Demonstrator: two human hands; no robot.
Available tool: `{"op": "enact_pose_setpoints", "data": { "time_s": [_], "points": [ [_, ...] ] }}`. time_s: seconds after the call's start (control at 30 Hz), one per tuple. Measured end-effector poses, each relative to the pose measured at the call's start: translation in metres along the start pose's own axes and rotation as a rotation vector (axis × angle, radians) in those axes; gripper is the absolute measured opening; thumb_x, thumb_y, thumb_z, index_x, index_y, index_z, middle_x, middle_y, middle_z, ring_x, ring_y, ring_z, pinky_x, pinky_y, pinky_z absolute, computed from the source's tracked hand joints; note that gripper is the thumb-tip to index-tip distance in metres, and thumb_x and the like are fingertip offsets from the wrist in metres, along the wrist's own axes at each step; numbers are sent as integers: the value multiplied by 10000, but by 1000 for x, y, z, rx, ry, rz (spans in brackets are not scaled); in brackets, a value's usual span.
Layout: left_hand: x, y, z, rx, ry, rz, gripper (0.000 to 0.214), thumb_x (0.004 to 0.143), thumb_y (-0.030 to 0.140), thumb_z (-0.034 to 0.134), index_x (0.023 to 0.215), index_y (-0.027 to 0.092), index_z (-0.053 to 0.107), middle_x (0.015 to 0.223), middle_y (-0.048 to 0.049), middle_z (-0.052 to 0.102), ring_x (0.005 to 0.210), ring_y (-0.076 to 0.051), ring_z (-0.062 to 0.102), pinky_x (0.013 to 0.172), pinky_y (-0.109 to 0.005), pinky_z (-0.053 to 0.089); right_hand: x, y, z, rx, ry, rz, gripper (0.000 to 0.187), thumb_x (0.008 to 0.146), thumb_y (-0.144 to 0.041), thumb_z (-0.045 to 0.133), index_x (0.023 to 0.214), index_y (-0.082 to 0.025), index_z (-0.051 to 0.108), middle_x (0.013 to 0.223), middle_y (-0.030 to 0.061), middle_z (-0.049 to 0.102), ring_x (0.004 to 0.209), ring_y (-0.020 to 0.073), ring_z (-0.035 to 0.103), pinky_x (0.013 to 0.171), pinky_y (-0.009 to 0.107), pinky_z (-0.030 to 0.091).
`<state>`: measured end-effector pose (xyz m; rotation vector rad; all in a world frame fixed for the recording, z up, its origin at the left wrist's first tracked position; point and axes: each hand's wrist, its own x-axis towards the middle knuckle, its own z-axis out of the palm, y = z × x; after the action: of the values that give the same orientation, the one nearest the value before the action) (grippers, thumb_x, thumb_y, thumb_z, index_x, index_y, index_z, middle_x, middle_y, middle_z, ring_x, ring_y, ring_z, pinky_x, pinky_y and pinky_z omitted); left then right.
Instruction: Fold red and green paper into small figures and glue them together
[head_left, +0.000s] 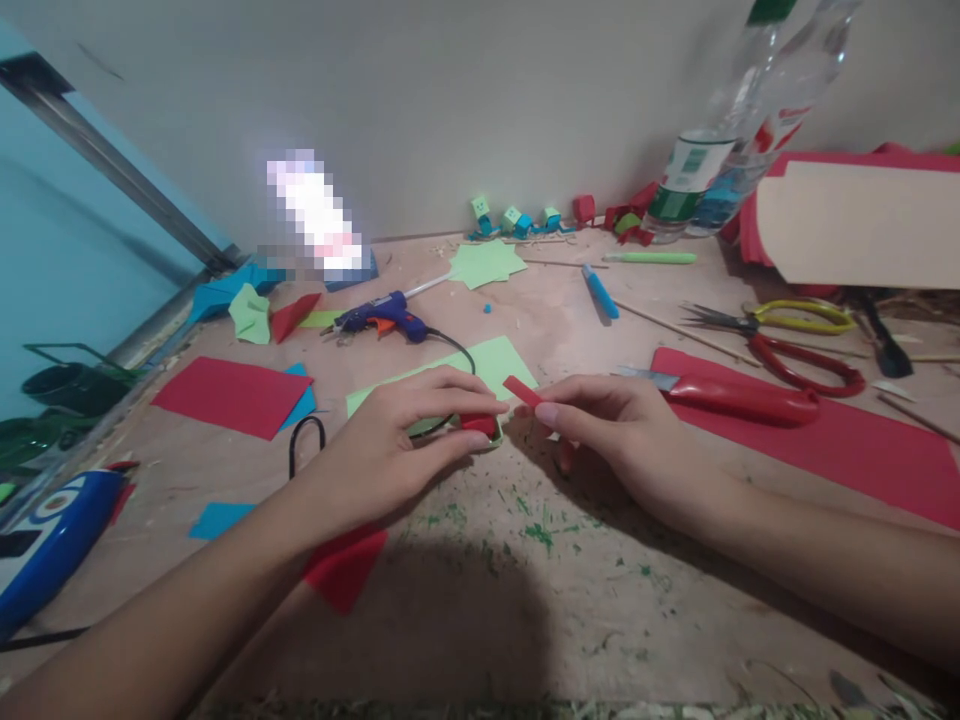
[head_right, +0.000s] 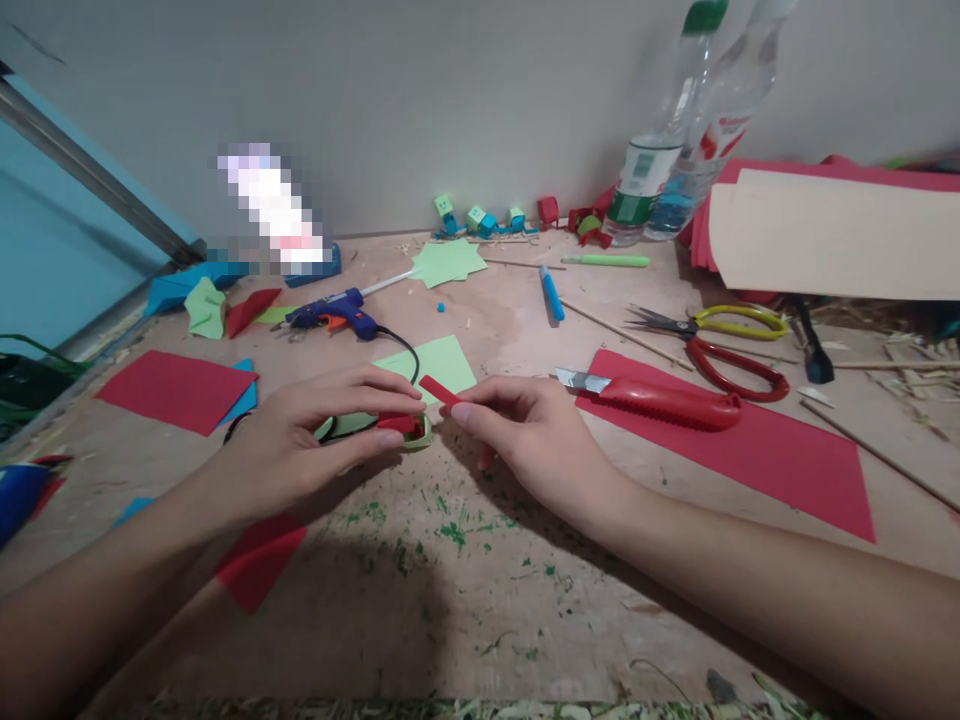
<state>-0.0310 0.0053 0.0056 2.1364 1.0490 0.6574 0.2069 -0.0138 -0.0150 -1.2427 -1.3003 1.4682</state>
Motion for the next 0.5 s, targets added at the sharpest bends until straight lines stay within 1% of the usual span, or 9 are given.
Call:
{"op": "enact_pose_setpoints", "data": {
  "time_s": [0.1,0.17,0.23,0.3,0.4,0.5],
  "points": [
    [-2,1,2,10,81,1,267,943,258,760,1208,285,786,1182,-19,785,1104,-210,716,1002,-348,566,1,2,-1,27,-5,-13,182,852,-367,806,815,-189,817,653,-4,697,565,104,575,515,231,423],
    [-2,2,4,-2,124,2,262,902,237,795,1162,269,785,1158,-23,787,1091,-220,717,1003,-360,565,1,3,-1,55,8,-12,179,843,-368,821,822,-190,824,695,5,722,581,102,587,531,225,452],
    [-2,2,6,-18,132,7,206,882,208,801,1082,255,787,1131,-24,785,1083,-224,717,1001,-368,565,1,4,-1,75,30,0,176,836,-367,830,832,-191,828,721,11,734,592,102,594,546,222,477],
    [-1,2,7,-25,124,8,178,877,190,794,1044,252,784,1108,-23,786,1062,-223,721,970,-367,578,1,5,-2,79,41,6,172,833,-364,832,833,-192,830,712,11,728,586,102,593,542,219,482],
    [-1,1,7,-28,128,-6,194,865,197,803,1050,250,783,1094,-25,789,1043,-226,726,932,-366,598,1,6,-2,77,39,4,169,833,-364,832,826,-195,832,712,15,726,594,105,597,542,216,488],
    [0,-2,6,-45,150,-14,231,850,223,821,1077,251,790,1099,-33,791,1059,-237,729,953,-382,604,2,7,-1,82,37,10,176,837,-375,830,831,-200,835,737,20,737,595,106,602,546,221,491]
  ]
}}
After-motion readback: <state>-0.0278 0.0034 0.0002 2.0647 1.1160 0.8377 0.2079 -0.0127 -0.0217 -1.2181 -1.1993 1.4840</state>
